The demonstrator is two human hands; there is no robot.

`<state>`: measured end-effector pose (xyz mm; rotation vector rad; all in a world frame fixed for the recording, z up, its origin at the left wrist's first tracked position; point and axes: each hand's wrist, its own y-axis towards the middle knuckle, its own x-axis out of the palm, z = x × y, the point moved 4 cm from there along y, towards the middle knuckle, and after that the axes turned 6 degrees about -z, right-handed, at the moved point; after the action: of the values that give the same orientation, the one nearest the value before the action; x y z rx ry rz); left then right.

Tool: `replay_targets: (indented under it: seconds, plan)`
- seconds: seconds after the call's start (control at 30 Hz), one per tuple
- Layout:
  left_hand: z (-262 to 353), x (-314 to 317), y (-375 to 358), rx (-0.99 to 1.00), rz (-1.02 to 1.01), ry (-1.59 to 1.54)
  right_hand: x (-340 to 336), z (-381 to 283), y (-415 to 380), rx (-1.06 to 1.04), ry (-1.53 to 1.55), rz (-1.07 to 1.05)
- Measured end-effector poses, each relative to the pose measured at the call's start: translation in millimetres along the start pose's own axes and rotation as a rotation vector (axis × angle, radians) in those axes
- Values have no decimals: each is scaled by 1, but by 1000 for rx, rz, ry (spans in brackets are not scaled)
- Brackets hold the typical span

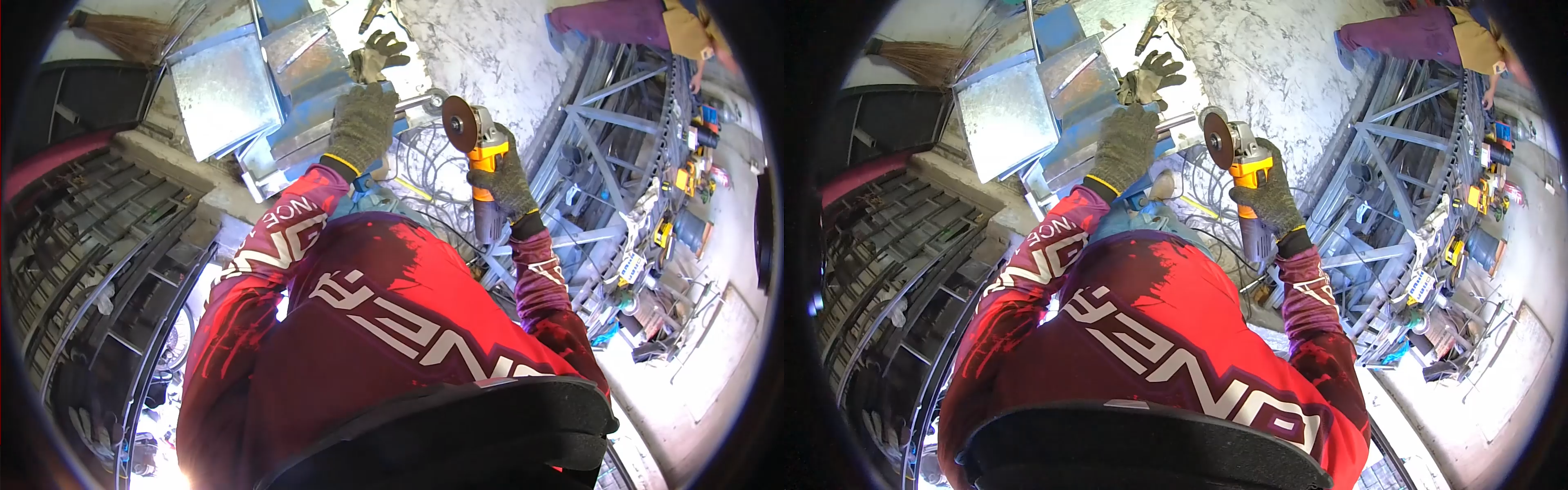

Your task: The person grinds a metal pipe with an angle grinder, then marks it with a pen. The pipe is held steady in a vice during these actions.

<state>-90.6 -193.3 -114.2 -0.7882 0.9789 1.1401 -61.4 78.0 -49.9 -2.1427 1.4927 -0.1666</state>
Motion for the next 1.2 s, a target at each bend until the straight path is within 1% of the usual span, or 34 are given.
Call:
replay_targets:
  seconds: [0.13,0.2,0.27,0.37,0.4,0.47,0.53,0.63,0.8,0.87,0.93,1.0,1.1,1.2]
  plan:
    - [2,1,0,0,34,18,2,0,13,19,-7,-19]
    - [3,-4,1,-17,48,4,4,-1,18,-29,-19,-18]
    - [4,-7,3,-50,-21,-43,8,-8,22,-21,-38,-25]
    - [3,-7,2,-66,5,-108,13,-10,26,-3,-59,-50]
    - [3,-6,4,-71,9,-109,14,-7,28,-10,-60,-51]
    - [4,-1,6,-84,-75,-51,16,-4,31,-18,-61,-54]
    - [3,4,4,-73,-48,-35,15,-3,34,-57,-132,-83]
    - [5,6,2,-52,-31,-14,17,-9,34,-39,-212,-71]
    - [8,4,2,-30,-39,22,20,-12,32,-34,-140,-87]
    - [9,4,1,-83,-84,-4,20,-10,32,-33,-122,-92]
    - [9,6,1,-93,-63,7,19,-5,33,-31,-108,-92]
    - [8,9,3,-103,-41,17,18,-6,32,-27,-112,-88]
    - [5,12,5,-99,-88,5,15,-4,32,-34,-146,-81]
    - [6,2,6,-128,-37,-41,16,-12,31,-37,-170,-76]
